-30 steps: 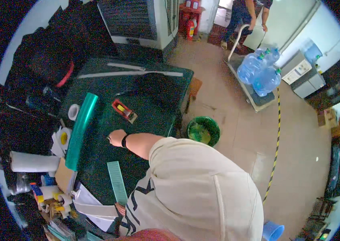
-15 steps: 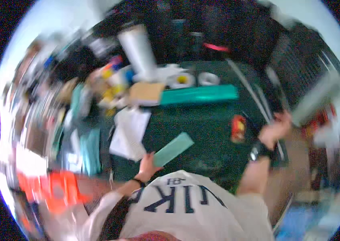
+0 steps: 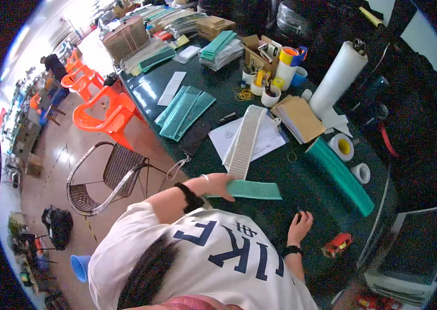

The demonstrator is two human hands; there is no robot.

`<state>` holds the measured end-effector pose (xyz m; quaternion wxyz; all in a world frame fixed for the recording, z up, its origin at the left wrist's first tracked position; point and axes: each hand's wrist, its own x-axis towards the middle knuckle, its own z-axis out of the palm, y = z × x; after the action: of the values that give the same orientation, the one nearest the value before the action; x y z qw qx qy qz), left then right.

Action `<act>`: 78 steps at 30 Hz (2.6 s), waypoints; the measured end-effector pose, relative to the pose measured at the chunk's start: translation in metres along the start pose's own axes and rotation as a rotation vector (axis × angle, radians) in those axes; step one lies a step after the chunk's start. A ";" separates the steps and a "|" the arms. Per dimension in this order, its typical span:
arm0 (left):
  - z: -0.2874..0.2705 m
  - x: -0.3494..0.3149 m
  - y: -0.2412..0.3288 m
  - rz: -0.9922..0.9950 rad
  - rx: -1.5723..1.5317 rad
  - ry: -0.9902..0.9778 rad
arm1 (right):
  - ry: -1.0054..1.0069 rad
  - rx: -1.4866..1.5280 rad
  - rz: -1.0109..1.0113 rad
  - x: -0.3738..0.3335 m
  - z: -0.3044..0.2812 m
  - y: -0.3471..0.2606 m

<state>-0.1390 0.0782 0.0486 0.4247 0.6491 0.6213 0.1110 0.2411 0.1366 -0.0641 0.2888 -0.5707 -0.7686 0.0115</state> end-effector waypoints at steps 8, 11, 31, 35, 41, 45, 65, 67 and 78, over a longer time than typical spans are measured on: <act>-0.112 -0.088 -0.066 -0.363 -0.550 0.066 | -0.016 -0.088 0.090 0.006 -0.001 -0.008; -0.142 -0.096 -0.093 -0.368 -0.718 0.167 | -0.043 -0.116 0.108 0.007 -0.004 -0.009; -0.229 -0.035 -0.167 -0.435 -1.399 0.982 | -0.118 -0.211 0.158 0.016 -0.001 -0.018; -0.266 -0.043 -0.213 -0.472 -1.251 1.101 | -0.128 -0.211 0.160 0.016 0.001 -0.016; -0.332 -0.030 -0.260 -0.445 -1.009 1.289 | -0.101 -0.244 0.201 0.015 0.005 -0.017; -0.350 -0.042 -0.365 -0.448 -0.198 1.467 | -0.110 -0.242 0.174 0.022 -0.001 -0.014; -0.033 0.097 -0.055 0.072 -0.406 0.203 | 0.653 1.262 0.127 0.141 -0.235 -0.117; -0.025 0.100 -0.050 0.117 -0.256 0.157 | 0.268 1.156 -0.094 0.150 -0.224 -0.209; 0.001 0.041 -0.099 0.089 -0.347 -0.038 | 0.100 1.579 -0.924 0.175 -0.240 -0.291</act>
<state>-0.2005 0.1013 -0.0363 0.5367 0.5951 0.5551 0.2228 0.0661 0.1153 0.3125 0.6041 0.1568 -0.6758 0.3922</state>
